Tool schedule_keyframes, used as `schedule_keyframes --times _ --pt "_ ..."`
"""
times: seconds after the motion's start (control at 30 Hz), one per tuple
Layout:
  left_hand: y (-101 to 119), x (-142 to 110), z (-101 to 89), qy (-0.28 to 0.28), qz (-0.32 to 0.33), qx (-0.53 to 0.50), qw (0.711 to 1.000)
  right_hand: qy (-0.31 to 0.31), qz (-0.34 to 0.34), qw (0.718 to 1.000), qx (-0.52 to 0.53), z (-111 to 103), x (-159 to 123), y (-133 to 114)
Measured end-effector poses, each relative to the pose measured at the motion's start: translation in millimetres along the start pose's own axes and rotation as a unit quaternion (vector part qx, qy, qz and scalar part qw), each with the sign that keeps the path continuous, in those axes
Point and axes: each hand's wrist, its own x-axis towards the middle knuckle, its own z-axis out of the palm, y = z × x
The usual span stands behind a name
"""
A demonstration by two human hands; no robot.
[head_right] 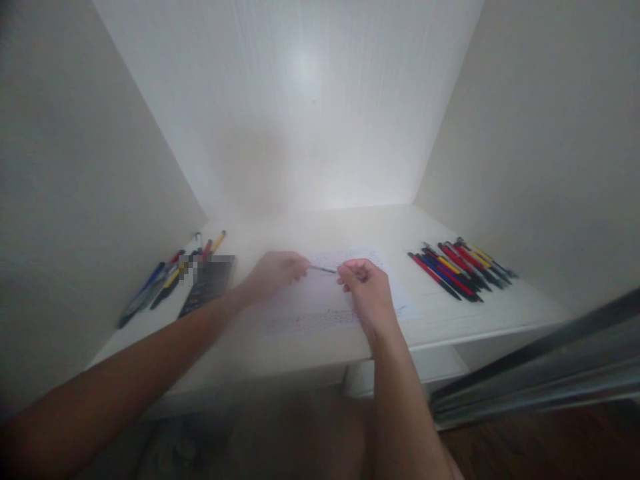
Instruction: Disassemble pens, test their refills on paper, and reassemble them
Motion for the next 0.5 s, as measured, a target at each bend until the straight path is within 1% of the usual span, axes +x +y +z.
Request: schedule_keyframes --times 0.07,0.13,0.23,0.3,0.43,0.5 --pt "-0.3 1.0 0.4 0.008 -0.024 -0.044 0.999 0.022 -0.014 1.000 -0.004 1.7 1.9 2.1" --pt "-1.3 1.7 1.2 0.012 -0.049 -0.088 0.995 0.037 -0.011 0.999 0.012 2.1 3.3 4.6" --pt "-3.3 2.1 3.3 0.012 -0.087 -0.129 0.988 0.036 -0.007 0.999 0.037 1.4 4.6 6.8" --pt "-5.2 2.5 4.4 0.015 -0.113 -0.134 0.984 0.029 -0.031 0.999 0.030 0.9 4.8 6.1" --pt "-12.2 4.4 2.8 0.031 -0.170 -0.152 0.973 0.011 -0.104 0.994 0.009 1.0 2.9 0.6" --pt "-15.9 5.4 0.8 0.041 -0.180 -0.162 0.969 0.005 -0.117 0.993 0.012 1.5 1.6 -1.5"
